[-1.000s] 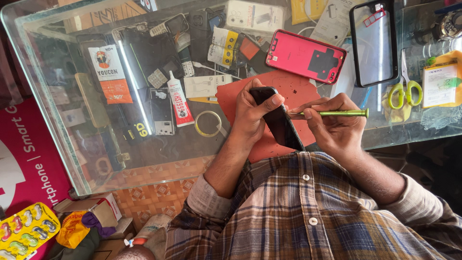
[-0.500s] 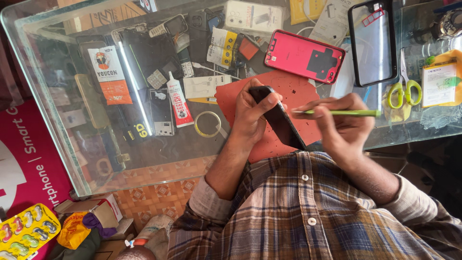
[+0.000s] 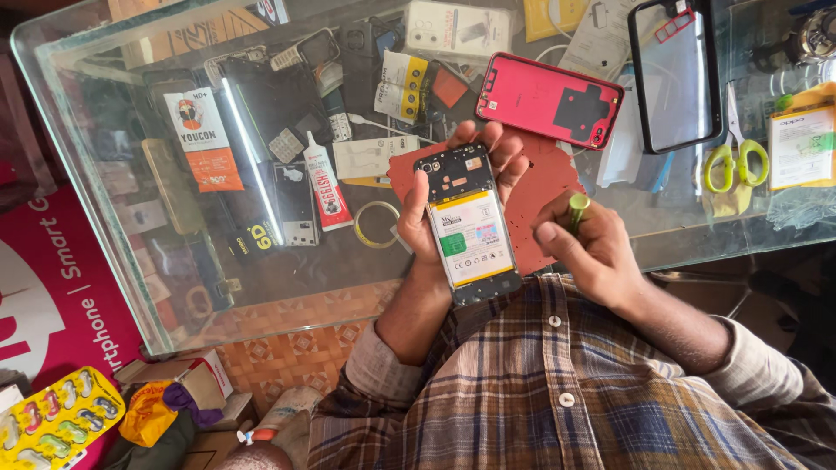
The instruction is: The person uses a green screwdriver to remove screws from the back of a black smartphone, then opens the device to access the internal components. They manipulate the battery and circuit board, then reassemble the phone by replacing the back cover and securing it with screws.
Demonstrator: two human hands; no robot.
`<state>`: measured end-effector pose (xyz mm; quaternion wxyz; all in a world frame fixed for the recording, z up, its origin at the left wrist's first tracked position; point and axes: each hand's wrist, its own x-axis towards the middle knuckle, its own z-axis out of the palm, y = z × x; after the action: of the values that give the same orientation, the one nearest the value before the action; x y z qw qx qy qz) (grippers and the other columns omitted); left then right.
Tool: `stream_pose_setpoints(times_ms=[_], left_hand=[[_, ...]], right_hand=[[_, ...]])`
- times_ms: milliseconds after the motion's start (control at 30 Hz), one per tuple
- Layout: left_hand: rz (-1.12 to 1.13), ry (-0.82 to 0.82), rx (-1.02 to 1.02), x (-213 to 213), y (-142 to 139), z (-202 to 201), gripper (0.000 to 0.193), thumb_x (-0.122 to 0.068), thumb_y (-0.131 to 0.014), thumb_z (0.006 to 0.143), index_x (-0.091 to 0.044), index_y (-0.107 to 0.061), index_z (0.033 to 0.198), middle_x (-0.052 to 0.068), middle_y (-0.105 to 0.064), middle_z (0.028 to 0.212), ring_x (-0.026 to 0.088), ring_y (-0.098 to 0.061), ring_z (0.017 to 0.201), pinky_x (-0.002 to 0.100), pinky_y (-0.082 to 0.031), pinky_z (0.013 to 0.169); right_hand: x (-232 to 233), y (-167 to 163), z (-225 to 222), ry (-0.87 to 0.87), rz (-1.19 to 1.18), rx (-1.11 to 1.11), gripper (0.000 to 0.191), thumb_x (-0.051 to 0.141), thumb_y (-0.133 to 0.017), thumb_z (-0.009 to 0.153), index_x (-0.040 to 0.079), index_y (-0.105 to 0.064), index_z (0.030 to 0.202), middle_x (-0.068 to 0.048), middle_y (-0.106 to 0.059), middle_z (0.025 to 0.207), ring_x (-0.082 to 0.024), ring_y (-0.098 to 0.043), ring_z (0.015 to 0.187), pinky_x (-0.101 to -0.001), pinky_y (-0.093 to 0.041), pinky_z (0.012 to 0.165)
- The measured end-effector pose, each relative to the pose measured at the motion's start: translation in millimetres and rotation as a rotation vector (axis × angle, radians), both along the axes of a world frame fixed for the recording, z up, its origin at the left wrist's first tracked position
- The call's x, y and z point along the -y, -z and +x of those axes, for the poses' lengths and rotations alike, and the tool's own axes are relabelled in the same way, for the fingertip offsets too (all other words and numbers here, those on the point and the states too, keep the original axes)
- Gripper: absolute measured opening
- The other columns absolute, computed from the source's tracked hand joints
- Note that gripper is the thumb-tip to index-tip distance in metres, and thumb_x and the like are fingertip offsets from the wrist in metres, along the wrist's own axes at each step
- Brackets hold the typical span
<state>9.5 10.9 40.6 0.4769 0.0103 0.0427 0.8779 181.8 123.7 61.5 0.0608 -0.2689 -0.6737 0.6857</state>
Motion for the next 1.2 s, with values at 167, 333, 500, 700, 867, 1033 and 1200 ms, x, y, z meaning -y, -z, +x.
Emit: stream_pose_setpoints(times_ms=[167, 333, 500, 700, 867, 1033, 1200], left_hand=[[0.113, 0.041, -0.034, -4, -15, 2, 0.072, -0.049, -0.059, 0.107, 0.003, -0.042, 0.154, 0.023, -0.039, 0.161, 0.036, -0.030, 0.157, 0.046, -0.019, 0.137], [0.134, 0.066, -0.086, -4, -24, 3, 0.072, -0.049, -0.060, 0.106, 0.003, -0.044, 0.154, 0.024, -0.036, 0.164, 0.036, -0.026, 0.156, 0.045, -0.016, 0.138], [-0.012, 0.125, -0.253, 0, -21, -6, 0.062, -0.031, -0.067, 0.104, 0.000, -0.046, 0.155, 0.023, -0.051, 0.153, 0.035, -0.050, 0.144, 0.049, -0.040, 0.127], [-0.541, 0.081, -0.475, 8, -7, -4, 0.032, -0.002, -0.077, 0.094, 0.004, -0.062, 0.122, 0.012, -0.075, 0.107, 0.026, -0.077, 0.099, 0.039, -0.066, 0.088], [-0.640, 0.061, -0.485, 7, 7, -1, 0.023, 0.004, -0.073, 0.089, 0.002, -0.064, 0.110, 0.008, -0.073, 0.097, 0.014, -0.071, 0.084, 0.032, -0.062, 0.078], [-0.708, 0.020, -0.512, 4, 12, 1, 0.022, 0.006, -0.072, 0.084, -0.001, -0.062, 0.103, 0.004, -0.069, 0.093, 0.008, -0.065, 0.078, 0.027, -0.057, 0.071], [-0.683, 0.028, -0.435, 3, 5, 1, 0.025, 0.007, -0.073, 0.083, -0.002, -0.062, 0.103, 0.003, -0.071, 0.092, 0.008, -0.067, 0.077, 0.027, -0.059, 0.072]], right_hand=[[4, -15, -10, -0.092, -0.059, -0.036, 0.017, 0.016, -0.064, 0.100, -0.001, -0.064, 0.103, 0.000, -0.069, 0.082, -0.004, -0.063, 0.076, -0.0220, -0.052, 0.064], [6, -22, -10, -0.152, -0.013, 0.045, 0.013, 0.013, -0.070, 0.096, 0.000, -0.066, 0.098, 0.001, -0.064, 0.069, -0.002, -0.054, 0.061, -0.0207, -0.042, 0.052], [7, -20, -8, -0.078, 0.048, -0.024, 0.009, 0.007, -0.071, 0.093, 0.002, -0.064, 0.092, 0.003, -0.063, 0.064, -0.001, -0.058, 0.057, -0.0207, -0.044, 0.049], [6, -21, -8, 0.043, 0.200, -0.004, 0.014, 0.009, -0.074, 0.092, 0.002, -0.062, 0.091, 0.003, -0.063, 0.065, 0.000, -0.053, 0.055, -0.0207, -0.039, 0.046], [9, -24, -12, -0.023, 0.486, 0.054, 0.019, 0.011, -0.081, 0.085, 0.003, -0.064, 0.088, -0.001, -0.066, 0.064, -0.004, -0.059, 0.052, -0.0242, -0.045, 0.045], [8, -26, -14, -0.066, 0.596, -0.008, 0.023, 0.012, -0.082, 0.084, 0.004, -0.062, 0.090, -0.003, -0.069, 0.072, -0.007, -0.069, 0.061, -0.0244, -0.054, 0.053], [6, -22, -12, -0.067, 0.538, 0.020, 0.021, 0.012, -0.081, 0.085, 0.003, -0.063, 0.091, -0.002, -0.068, 0.068, -0.005, -0.065, 0.057, -0.0236, -0.052, 0.052]])
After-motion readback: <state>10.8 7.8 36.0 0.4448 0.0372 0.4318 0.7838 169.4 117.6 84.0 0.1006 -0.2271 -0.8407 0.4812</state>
